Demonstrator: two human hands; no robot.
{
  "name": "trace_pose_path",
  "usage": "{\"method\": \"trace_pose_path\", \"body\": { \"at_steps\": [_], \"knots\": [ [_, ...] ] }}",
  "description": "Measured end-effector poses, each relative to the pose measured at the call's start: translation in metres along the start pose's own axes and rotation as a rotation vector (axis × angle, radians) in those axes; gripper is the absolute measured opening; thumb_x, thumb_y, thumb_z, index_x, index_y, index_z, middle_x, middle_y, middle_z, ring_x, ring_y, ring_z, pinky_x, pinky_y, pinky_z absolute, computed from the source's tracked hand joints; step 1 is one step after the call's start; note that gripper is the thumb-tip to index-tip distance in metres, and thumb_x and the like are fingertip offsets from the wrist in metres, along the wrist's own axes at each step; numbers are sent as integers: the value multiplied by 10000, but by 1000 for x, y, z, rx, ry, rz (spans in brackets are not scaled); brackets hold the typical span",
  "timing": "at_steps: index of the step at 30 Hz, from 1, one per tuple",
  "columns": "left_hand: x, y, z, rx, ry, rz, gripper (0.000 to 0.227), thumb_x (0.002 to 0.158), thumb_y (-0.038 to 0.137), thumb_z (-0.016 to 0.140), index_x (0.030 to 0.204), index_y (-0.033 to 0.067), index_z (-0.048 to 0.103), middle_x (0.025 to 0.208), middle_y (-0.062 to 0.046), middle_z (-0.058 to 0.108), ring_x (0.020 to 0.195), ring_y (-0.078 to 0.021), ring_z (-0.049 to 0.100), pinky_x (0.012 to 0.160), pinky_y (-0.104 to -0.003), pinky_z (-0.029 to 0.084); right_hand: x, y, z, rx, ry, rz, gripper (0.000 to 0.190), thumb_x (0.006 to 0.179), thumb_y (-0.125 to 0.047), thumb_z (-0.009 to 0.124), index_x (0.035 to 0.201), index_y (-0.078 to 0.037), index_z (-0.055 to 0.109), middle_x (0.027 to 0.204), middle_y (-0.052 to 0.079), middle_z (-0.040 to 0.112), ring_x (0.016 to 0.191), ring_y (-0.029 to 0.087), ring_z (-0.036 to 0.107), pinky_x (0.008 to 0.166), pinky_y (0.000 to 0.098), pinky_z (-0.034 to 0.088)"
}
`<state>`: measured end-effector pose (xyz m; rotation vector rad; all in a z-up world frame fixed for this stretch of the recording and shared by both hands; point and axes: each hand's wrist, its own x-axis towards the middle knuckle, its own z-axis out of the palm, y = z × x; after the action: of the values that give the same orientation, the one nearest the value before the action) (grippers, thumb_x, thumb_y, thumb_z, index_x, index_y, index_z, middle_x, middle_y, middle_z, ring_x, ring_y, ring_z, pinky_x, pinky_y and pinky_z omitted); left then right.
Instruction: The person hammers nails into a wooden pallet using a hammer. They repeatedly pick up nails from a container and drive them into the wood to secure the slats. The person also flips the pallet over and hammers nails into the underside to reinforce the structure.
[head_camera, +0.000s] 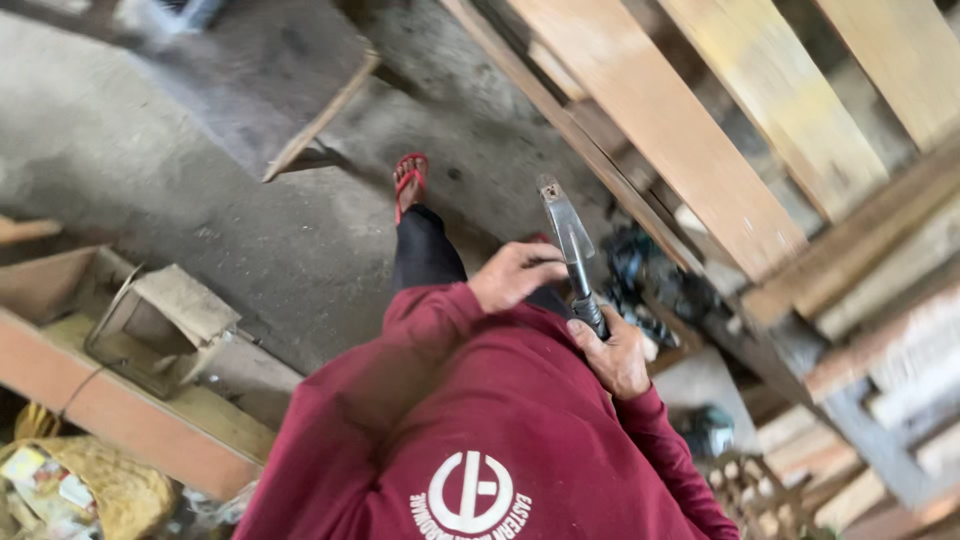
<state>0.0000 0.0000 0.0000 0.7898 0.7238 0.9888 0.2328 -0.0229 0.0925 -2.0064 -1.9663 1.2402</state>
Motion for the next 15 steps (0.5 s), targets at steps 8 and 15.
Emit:
{"method": "trace_pose_path", "body": {
  "at_steps": [8, 15],
  "knots": [
    [55, 108, -101, -365, 550, 294, 505, 1107, 257, 558, 1525, -23, 516, 1288, -82, 624, 1109, -130, 572, 984, -308, 485, 177, -235, 36, -118, 196, -365, 367, 936, -277, 765, 1131, 16, 661, 917, 209, 715, 798, 253, 737, 734, 368, 570],
    [135, 217, -269, 138, 357, 360, 600, 1022, 343, 638, 1496, 17, 466, 1370, -189, 615, 1214, -235, 628, 1029, -359, 516, 349, -364, 14, -803, 384, -737, 390, 995, -227, 788, 1317, -40, 670, 1130, 160, 710, 975, 357, 692, 826, 434, 547]
  ]
}}
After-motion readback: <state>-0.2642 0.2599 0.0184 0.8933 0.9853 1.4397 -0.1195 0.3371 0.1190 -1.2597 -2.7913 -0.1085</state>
